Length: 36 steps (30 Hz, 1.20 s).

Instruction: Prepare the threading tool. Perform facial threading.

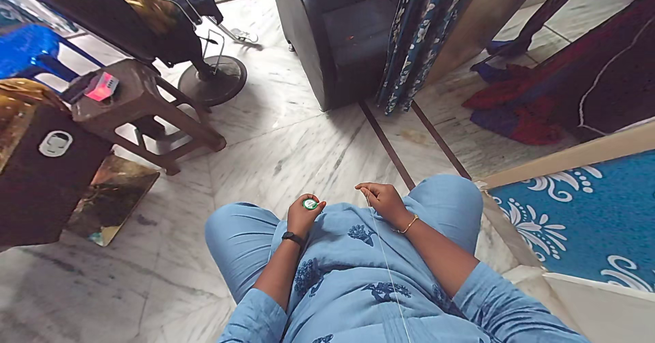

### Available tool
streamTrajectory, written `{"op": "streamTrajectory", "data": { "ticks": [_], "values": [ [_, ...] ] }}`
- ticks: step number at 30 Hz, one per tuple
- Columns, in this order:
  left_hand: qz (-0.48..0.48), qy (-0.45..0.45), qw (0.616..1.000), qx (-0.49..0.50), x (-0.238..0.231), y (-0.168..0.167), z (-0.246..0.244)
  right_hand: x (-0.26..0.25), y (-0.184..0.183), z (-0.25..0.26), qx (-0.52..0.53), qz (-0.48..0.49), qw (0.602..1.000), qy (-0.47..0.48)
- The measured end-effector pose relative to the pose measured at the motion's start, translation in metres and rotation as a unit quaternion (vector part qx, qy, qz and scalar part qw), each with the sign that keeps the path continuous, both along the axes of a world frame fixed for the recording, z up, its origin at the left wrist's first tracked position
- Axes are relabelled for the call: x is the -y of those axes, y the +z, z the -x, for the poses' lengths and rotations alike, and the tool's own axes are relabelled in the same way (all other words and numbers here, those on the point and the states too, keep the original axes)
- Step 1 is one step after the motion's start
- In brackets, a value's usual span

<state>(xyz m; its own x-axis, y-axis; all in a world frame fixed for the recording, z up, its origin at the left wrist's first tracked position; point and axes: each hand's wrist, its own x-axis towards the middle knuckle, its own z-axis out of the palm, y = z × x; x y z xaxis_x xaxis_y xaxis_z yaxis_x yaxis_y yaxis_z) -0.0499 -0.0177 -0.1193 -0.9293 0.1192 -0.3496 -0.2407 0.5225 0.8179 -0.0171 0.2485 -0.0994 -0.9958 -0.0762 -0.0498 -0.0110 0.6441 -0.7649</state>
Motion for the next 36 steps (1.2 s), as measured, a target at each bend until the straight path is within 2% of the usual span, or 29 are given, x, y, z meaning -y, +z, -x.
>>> {"op": "streamTrajectory", "data": {
  "ticks": [36],
  "values": [
    [0.009,0.005,1.000,-0.005,-0.0010,0.0041,-0.0003,-0.0003,0.0007,0.0000,-0.001,-0.005,1.000,0.003]
  ]
}}
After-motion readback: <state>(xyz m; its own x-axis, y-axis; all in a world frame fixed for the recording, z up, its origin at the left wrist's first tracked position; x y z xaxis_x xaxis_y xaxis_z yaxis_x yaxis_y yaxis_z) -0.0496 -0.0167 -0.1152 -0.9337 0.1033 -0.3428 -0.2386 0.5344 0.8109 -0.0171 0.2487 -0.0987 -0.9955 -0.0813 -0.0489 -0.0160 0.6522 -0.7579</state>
